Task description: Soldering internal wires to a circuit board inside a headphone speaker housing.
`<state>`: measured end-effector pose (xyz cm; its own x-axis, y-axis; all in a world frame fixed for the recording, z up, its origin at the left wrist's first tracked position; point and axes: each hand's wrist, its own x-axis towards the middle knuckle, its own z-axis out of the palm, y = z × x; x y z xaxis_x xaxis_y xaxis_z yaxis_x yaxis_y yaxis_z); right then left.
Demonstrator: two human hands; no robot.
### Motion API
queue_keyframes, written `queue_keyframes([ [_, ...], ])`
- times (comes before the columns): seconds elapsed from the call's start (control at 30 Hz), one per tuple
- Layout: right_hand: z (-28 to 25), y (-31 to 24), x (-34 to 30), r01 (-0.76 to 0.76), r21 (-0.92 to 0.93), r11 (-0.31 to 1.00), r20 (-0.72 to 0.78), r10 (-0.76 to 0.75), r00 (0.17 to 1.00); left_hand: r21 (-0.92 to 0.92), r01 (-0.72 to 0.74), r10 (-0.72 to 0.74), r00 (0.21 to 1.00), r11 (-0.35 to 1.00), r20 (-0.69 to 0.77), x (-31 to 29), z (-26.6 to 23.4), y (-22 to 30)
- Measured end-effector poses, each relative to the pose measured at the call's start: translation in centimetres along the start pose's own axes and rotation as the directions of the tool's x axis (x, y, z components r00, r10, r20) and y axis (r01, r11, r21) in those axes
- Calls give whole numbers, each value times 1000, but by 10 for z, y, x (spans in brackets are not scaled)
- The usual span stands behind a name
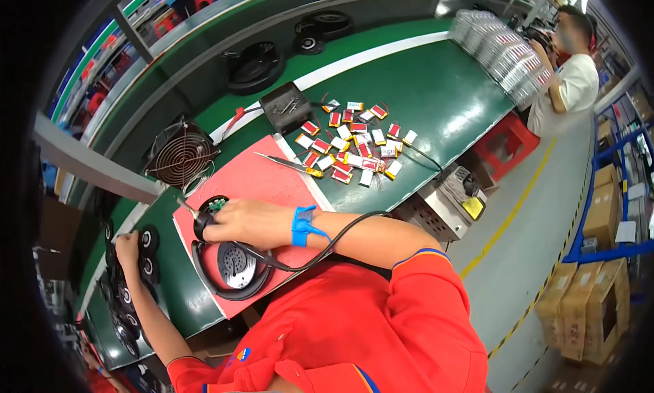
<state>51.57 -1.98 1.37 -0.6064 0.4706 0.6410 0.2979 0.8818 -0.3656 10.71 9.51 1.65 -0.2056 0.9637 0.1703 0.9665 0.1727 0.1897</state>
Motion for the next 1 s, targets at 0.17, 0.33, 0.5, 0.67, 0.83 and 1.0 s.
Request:
queue_keyframes([
  [0.17,-6,2,-8,49,-57,997,-68,-53,996,-189,-77,71,997,979,-41,12,17,12],
  [0.33,-4,4,-5,92,-49,995,-60,-95,994,-103,-71,71,997,992,-5,-5,11,18],
  [0.5,-9,2,-13,3,-27,1000,-123,-6,992,-348,-153,133,988,925,-80,-13,9,45],
  [0.67,-21,-3,-9,-87,82,993,-103,96,990,-865,48,60,994,499,89,-78,-37,70],
  [0.83,-20,-7,-7,-355,388,851,-130,431,893,-875,-72,417,896,479,154,-135,-63,146],
  [1.0,-32,-9,3,-314,661,681,-171,544,821,-871,-189,551,827,454,108,-152,-45,193],
])
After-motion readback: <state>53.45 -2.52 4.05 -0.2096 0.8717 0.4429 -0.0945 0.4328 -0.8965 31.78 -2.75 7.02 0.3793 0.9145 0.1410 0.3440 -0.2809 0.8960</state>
